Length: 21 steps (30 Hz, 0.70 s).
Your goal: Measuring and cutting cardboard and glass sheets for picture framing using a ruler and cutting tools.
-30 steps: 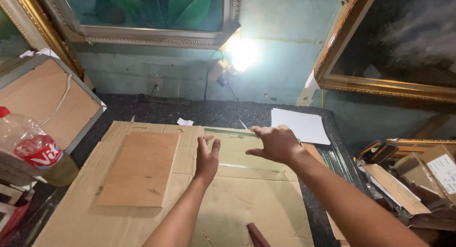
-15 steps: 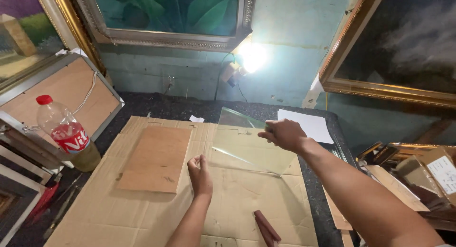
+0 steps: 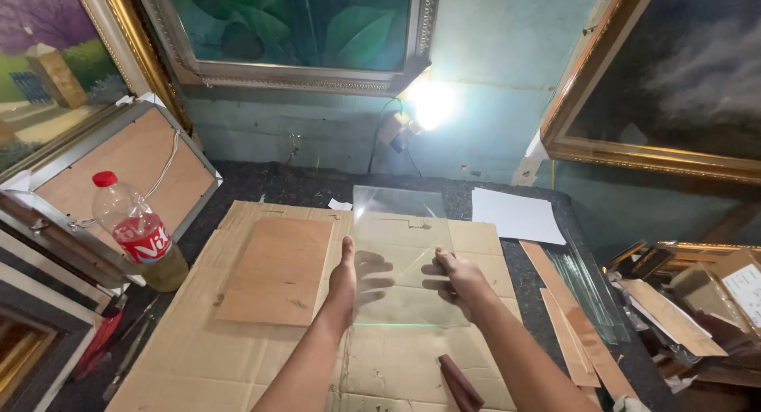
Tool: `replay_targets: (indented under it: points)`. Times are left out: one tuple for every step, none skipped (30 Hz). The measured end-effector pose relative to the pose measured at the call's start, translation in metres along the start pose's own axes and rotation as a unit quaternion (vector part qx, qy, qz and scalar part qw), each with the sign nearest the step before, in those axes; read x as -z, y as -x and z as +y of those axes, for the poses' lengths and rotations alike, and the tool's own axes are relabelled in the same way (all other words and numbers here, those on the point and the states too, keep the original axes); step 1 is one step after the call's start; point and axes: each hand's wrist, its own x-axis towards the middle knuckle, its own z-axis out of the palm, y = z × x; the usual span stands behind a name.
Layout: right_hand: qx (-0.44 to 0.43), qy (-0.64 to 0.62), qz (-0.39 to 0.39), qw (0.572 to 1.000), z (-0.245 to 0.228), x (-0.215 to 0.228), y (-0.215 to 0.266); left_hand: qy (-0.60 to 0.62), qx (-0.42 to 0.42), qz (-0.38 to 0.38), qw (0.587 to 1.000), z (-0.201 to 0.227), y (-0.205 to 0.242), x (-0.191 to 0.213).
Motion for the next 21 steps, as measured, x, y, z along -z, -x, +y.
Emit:
replay_targets:
  points:
    - [-0.002,-0.002,-0.002,1.000,0.010,-0.001,-0.006,-0.002,0.002,0.003,1.000,-0.005,-0.014,0.010]
    - [-0.020,-0.020,0.001,1.000,0.020,-0.002,-0.013,-0.065,-0.007,0.017,0.998,-0.011,-0.029,0.021]
    - [-0.037,-0.039,0.005,0.999,0.031,-0.004,-0.019,-0.129,-0.015,0.030,0.991,-0.016,-0.044,0.032]
    - [-0.040,-0.041,0.004,0.998,0.031,-0.011,-0.019,-0.131,-0.013,0.031,0.991,-0.015,-0.047,0.038]
    - [-0.049,-0.045,0.020,0.998,0.033,-0.017,-0.017,-0.148,0.019,0.028,0.988,-0.017,-0.050,0.042]
    - [-0.059,-0.050,0.037,0.996,0.034,-0.023,-0.016,-0.164,0.051,0.026,0.985,-0.018,-0.054,0.045]
    - [-0.060,-0.051,0.036,0.996,0.049,-0.023,-0.042,-0.165,0.051,0.026,0.985,-0.030,-0.072,0.046]
    - [-0.045,-0.015,0.081,0.996,0.064,-0.023,-0.068,-0.182,0.045,0.034,0.982,-0.041,-0.090,0.046]
    - [-0.033,0.022,0.126,0.991,0.083,-0.024,-0.092,-0.198,0.042,0.043,0.978,-0.056,-0.107,0.048]
    - [-0.037,0.022,0.125,0.991,0.083,-0.029,-0.089,-0.198,0.046,0.044,0.978,-0.074,-0.132,0.058]
    - [-0.031,0.038,0.148,0.988,0.080,-0.035,-0.088,-0.265,0.029,0.066,0.962,-0.089,-0.159,0.067]
    - [-0.025,0.054,0.170,0.984,0.077,-0.040,-0.088,-0.330,0.011,0.088,0.940,-0.104,-0.187,0.075]
    - [-0.027,0.055,0.171,0.983,0.068,-0.049,-0.075,-0.330,0.013,0.087,0.940,-0.106,-0.191,0.078]
    - [-0.036,0.087,0.173,0.980,0.058,-0.058,-0.063,-0.386,0.017,0.102,0.917,-0.109,-0.195,0.080]
    - [-0.045,0.120,0.175,0.976,0.049,-0.067,-0.051,-0.441,0.021,0.116,0.890,-0.112,-0.199,0.081]
    - [-0.047,0.121,0.176,0.976,0.055,-0.064,-0.062,-0.441,0.023,0.115,0.890,-0.102,-0.184,0.074]
    - [-0.058,0.043,0.186,0.980,0.061,-0.062,-0.072,-0.440,0.041,0.138,0.886,-0.093,-0.169,0.068]
    - [-0.068,-0.036,0.195,0.978,0.068,-0.059,-0.082,-0.440,0.059,0.160,0.882,-0.083,-0.153,0.061]
    - [-0.073,-0.035,0.196,0.977,0.074,-0.057,-0.088,-0.441,0.063,0.159,0.881,-0.092,-0.165,0.066]
    - [-0.062,0.033,0.191,0.979,0.079,-0.055,-0.093,-0.439,0.055,0.150,0.884,-0.101,-0.175,0.070]
    - [-0.047,0.101,0.185,0.976,0.082,-0.053,-0.099,-0.437,0.044,0.141,0.887,-0.107,-0.188,0.073]
